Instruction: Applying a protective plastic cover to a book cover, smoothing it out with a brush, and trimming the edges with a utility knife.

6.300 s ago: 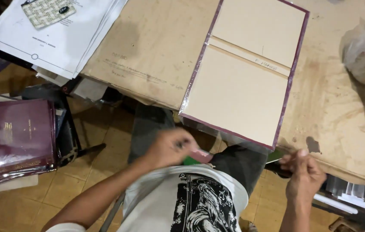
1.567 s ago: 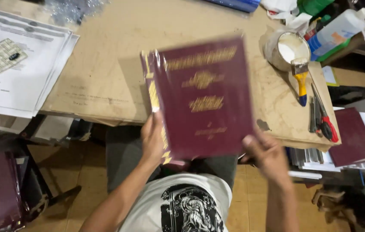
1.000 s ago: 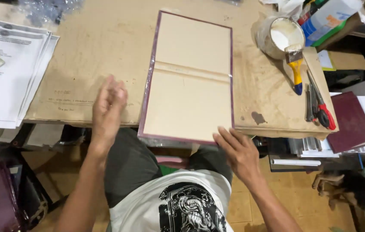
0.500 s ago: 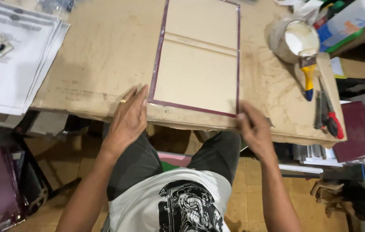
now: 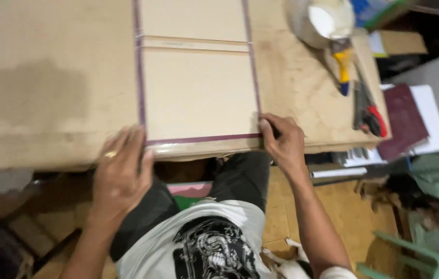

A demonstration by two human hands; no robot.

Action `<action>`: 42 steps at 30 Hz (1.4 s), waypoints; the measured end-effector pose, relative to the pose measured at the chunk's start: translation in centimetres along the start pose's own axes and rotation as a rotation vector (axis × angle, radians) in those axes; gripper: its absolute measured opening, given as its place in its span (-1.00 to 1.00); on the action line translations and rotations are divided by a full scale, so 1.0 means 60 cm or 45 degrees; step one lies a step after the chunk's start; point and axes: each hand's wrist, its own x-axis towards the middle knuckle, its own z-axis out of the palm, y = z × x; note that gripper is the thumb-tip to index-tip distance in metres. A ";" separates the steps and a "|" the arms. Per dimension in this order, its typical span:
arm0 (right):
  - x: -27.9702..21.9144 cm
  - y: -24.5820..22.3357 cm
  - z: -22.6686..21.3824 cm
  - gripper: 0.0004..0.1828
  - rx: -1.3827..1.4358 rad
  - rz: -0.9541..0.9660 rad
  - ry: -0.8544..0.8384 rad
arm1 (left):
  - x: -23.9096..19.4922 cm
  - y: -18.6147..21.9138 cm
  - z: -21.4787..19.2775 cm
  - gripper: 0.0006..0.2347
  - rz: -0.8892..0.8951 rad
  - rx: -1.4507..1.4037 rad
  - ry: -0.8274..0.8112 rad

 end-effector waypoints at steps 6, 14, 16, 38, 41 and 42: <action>0.164 0.105 -0.039 -0.83 1.423 0.909 0.398 | 0.062 -0.039 0.033 -0.64 -0.037 -0.013 0.065; 0.327 0.419 -0.003 -0.76 2.560 1.075 0.725 | 0.257 -0.059 0.142 -0.61 0.050 -0.159 -0.469; 0.293 0.270 -0.044 -0.76 2.213 1.067 0.920 | 0.276 -0.073 0.164 -0.61 0.051 -0.121 -0.455; -0.146 -0.044 -0.062 -0.66 0.601 -0.436 -0.199 | 0.250 -0.106 0.207 -0.67 0.257 0.173 -0.057; -0.111 -0.044 -0.037 -0.78 0.409 -0.655 -0.044 | 0.258 -0.094 0.206 -0.55 0.115 0.245 -0.307; -0.101 -0.060 -0.033 -0.78 0.413 -0.658 -0.053 | 0.255 -0.094 0.206 -0.55 0.105 0.248 -0.309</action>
